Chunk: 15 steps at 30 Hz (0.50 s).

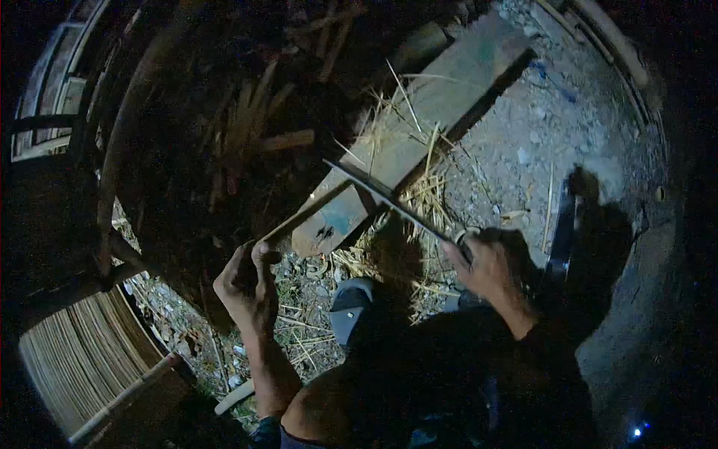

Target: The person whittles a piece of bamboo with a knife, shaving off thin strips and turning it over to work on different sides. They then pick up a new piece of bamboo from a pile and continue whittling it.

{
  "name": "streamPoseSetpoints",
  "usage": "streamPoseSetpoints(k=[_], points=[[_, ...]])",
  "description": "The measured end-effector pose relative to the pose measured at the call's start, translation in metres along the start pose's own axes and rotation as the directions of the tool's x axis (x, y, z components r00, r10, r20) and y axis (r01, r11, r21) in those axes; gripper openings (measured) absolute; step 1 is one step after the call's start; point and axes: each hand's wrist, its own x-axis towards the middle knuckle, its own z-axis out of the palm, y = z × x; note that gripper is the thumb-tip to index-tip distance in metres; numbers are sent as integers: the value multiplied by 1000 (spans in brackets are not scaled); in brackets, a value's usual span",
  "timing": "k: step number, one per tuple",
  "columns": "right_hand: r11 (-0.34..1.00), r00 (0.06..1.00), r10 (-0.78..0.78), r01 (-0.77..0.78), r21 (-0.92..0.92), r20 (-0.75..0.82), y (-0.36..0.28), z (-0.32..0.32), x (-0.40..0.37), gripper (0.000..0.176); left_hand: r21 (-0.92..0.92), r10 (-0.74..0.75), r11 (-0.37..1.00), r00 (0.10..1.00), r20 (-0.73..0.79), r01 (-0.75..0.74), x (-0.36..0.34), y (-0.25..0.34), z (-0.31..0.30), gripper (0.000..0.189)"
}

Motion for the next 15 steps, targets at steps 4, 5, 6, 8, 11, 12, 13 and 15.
streamPoseSetpoints(k=[4,5,6,8,11,12,13,15], points=[[993,990,116,-115,-24,80,-20,-12,-3,54,-40,86,995,989,-123,-92,38,-9,-23,23],[987,987,155,-157,29,51,-24,-8,-5,53,-36,152,987,976,-155,-159,55,-13,-27,24],[990,989,136,-137,19,51,-25,-7,-5,53,-106,185,972,961,-207,-210,74,-15,-22,25],[995,995,95,-96,39,20,-27,-3,-6,45,-376,32,924,993,-116,-74,112,7,-11,28],[986,996,94,-92,141,-8,-28,-2,-9,44,-450,-248,836,948,202,314,151,49,5,40],[987,996,87,-85,136,-13,-29,-4,-8,44,-458,-246,833,949,196,310,169,32,13,40],[992,992,123,-124,33,27,-31,-7,-9,42,-215,-229,939,955,189,267,190,-3,25,41],[984,984,168,-164,-70,66,-27,-4,-12,40,243,-199,959,959,202,148,203,-42,38,41]])
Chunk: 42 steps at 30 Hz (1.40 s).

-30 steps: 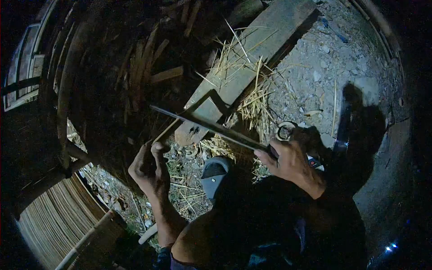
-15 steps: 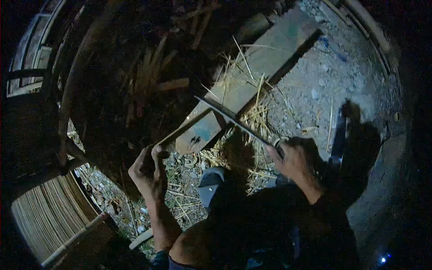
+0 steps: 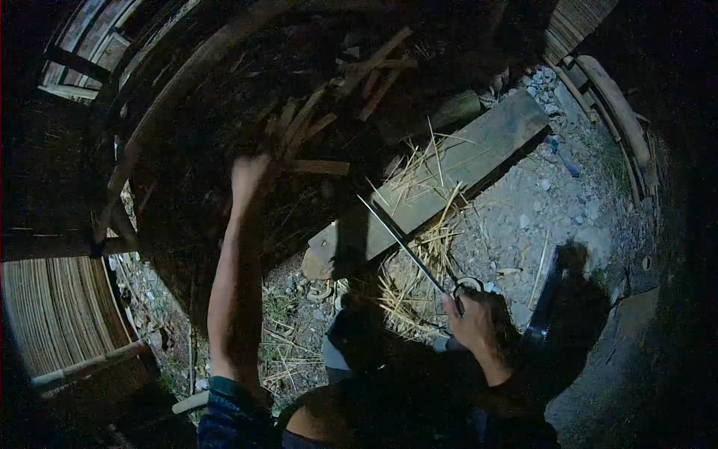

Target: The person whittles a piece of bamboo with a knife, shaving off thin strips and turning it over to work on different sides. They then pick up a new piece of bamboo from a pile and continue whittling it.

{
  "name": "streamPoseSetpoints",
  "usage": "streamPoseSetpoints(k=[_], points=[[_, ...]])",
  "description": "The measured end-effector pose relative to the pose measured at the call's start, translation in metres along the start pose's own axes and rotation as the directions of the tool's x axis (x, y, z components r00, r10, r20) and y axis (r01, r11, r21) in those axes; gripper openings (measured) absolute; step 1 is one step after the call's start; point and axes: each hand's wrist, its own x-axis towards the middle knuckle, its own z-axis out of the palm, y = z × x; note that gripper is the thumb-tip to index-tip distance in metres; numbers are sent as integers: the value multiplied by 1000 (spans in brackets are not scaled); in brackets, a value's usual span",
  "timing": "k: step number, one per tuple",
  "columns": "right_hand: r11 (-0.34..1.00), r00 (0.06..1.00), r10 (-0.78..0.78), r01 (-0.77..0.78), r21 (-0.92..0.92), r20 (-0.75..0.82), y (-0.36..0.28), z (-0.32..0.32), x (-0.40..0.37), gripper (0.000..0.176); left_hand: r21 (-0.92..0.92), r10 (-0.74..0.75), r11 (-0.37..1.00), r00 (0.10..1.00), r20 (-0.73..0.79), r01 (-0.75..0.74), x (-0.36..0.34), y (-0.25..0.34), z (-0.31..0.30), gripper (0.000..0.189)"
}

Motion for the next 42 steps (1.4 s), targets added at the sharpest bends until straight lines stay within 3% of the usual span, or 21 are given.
streamPoseSetpoints(k=[2,6,8,14,17,21,23,24,26,29,31,32,34,38,42], points=[[999,998,-27,28,37,-49,9,13,1,38,166,-8,986,997,81,-6,5,-23,16,41],[991,1000,-8,11,137,-26,1,9,2,38,247,-18,969,989,144,-18,3,-42,27,40],[992,992,-102,107,66,-79,4,8,2,39,248,-14,968,990,143,-22,5,-46,30,39],[993,989,-117,114,-40,-92,12,13,3,42,214,44,975,993,108,-66,18,-44,27,38],[991,991,-124,126,41,-49,10,9,5,42,195,73,977,993,91,-90,21,-42,24,37],[995,990,-104,104,-9,-95,14,15,1,41,140,150,978,987,50,-156,28,-33,15,36],[994,999,14,-20,110,48,-4,1,2,40,107,216,970,976,34,-219,35,-23,15,36],[994,999,1,-6,110,48,-1,4,3,40,91,250,963,968,28,-252,39,-16,15,35],[996,996,-75,73,-52,-48,15,17,5,41,70,319,945,947,26,-320,49,-3,21,35],[991,986,-131,128,-29,-107,30,30,0,41,75,372,925,928,38,-374,63,15,38,34],[994,978,-108,100,-53,-180,11,23,0,45,96,380,920,925,31,-381,66,22,42,34],[991,976,-133,128,-40,-170,10,25,1,45,104,372,922,928,25,-372,67,20,42,34],[998,999,-16,13,-64,-50,21,23,1,50,110,369,923,929,7,-368,66,18,45,33],[992,986,-125,121,-40,-115,13,20,0,49,121,339,936,939,-56,-331,51,0,38,32],[998,998,-53,53,-14,-14,2,8,2,46,124,308,948,941,-140,-292,33,-18,33,31]])
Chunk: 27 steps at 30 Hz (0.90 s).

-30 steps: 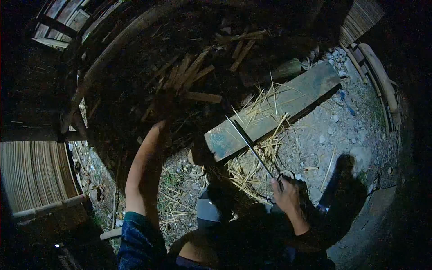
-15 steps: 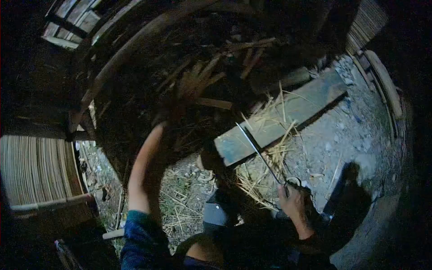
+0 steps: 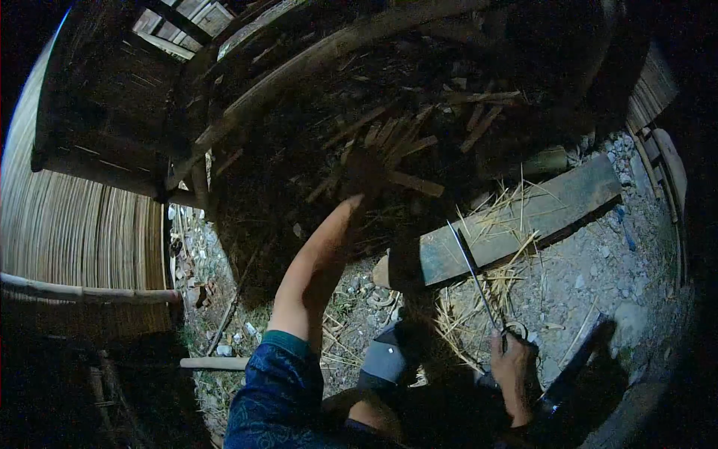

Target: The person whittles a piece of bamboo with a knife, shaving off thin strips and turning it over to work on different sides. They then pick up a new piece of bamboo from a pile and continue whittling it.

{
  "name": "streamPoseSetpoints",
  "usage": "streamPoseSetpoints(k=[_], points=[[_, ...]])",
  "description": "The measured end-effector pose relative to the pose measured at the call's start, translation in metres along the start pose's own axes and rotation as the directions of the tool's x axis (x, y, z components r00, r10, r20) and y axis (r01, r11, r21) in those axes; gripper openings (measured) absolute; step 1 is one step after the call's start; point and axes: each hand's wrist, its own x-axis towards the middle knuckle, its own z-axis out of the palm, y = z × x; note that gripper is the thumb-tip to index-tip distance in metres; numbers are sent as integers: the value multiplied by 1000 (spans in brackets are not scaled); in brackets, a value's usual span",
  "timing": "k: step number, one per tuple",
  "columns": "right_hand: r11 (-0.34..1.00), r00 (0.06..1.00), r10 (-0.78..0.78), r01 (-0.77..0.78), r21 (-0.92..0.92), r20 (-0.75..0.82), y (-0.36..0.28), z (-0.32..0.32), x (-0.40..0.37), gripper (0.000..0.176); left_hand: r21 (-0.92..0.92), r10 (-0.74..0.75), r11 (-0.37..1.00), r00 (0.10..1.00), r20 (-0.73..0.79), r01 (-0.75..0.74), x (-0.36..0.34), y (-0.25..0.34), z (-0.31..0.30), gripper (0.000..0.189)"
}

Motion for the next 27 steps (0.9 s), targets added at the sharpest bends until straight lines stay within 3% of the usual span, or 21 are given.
streamPoseSetpoints(k=[3,8,9,10,12,13,18,20,22,24,25,27], points=[[991,996,-84,82,-103,-13,11,6,0,46,-7,-12,1000,998,-56,12,-12,-5,-1,31],[992,998,63,-65,105,20,31,27,-5,44,-61,-9,998,953,-301,-10,-53,-14,-27,30],[998,991,59,-62,24,121,5,-3,-2,47,-98,-16,995,936,-353,-19,-58,-14,-38,30],[992,987,125,-127,16,102,15,-10,-4,47,-132,-22,991,915,-404,-34,-62,-11,-54,30],[993,987,-51,66,-95,154,24,-8,-2,48,-177,-51,983,851,-523,-50,-79,-12,-92,29],[982,977,189,-190,5,96,9,5,-1,47,-185,-59,981,815,-577,-60,-80,-12,-110,29],[991,996,-45,35,130,74,20,20,5,46,-141,-69,988,622,-780,-66,-110,-12,-200,28],[985,1000,13,-12,171,-3,-9,-2,-1,44,-124,-72,991,554,-829,-57,-119,-14,-226,28],[993,996,-72,77,93,-51,9,6,0,44,-105,-72,994,502,-862,-38,-125,-19,-248,28],[998,998,-40,38,-56,-48,6,2,-1,45,-80,-62,997,463,-884,-18,-134,-22,-266,27],[979,980,-185,178,-96,-71,32,19,3,44,-71,-58,997,455,-889,-11,-138,-23,-272,27],[989,988,-128,121,-81,-84,10,12,0,43,-61,-51,998,433,-900,-8,-143,-25,-279,27]])
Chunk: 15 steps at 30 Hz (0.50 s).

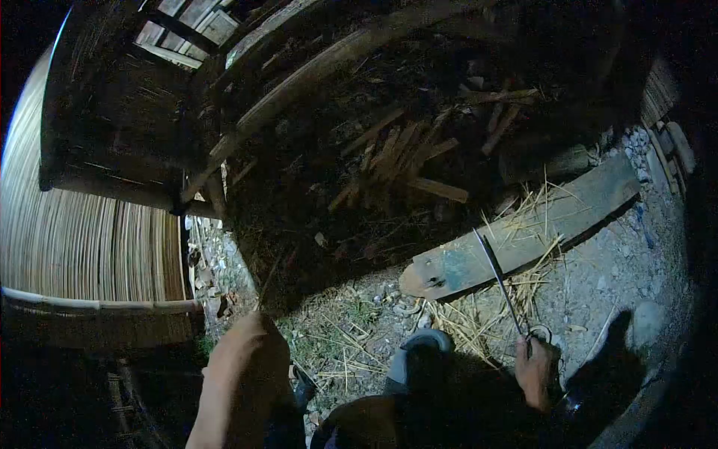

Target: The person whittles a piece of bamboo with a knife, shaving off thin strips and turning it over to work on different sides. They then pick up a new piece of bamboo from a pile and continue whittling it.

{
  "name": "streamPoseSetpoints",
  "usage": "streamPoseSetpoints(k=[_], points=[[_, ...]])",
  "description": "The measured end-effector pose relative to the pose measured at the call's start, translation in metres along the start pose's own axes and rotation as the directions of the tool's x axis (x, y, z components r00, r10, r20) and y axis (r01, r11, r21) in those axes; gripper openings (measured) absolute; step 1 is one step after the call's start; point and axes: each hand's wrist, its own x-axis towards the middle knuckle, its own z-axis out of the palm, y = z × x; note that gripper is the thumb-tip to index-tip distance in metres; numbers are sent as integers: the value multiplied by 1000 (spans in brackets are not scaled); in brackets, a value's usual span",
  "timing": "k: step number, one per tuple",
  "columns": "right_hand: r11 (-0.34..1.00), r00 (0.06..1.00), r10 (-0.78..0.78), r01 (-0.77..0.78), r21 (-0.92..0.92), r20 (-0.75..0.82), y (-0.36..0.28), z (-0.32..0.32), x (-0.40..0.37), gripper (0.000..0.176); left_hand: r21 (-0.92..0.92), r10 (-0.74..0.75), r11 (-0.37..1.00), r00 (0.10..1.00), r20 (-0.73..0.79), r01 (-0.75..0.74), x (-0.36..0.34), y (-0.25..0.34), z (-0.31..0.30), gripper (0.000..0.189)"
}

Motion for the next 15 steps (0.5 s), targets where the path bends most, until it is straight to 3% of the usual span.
streamPoseSetpoints(k=[1,5,8,10,11,13,14,15], points=[[998,998,64,-64,5,-8,-7,-4,-1,42,9,5,1000,1000,-20,-5,3,-2,-3,27],[1000,1000,24,-24,14,-16,-12,-11,1,42,25,14,1000,998,-66,-12,12,-4,-13,26],[996,991,88,-88,-6,96,-24,-18,3,44,46,32,999,995,-98,-27,19,-2,-25,26],[1000,997,5,-3,24,-77,-3,5,-1,45,53,47,998,992,-118,-41,21,0,-30,26],[1000,997,-2,4,23,-81,-2,4,-1,45,60,51,997,990,-129,-43,21,1,-33,26],[984,998,-16,5,-180,-56,-6,-5,-2,45,70,67,996,985,-158,-56,25,2,-36,25],[995,979,83,-72,-64,187,-38,-39,8,46,79,73,995,982,-175,-60,26,4,-37,25],[996,980,77,-66,-68,182,-37,-40,9,46,85,87,994,978,-189,-72,28,7,-38,25]])
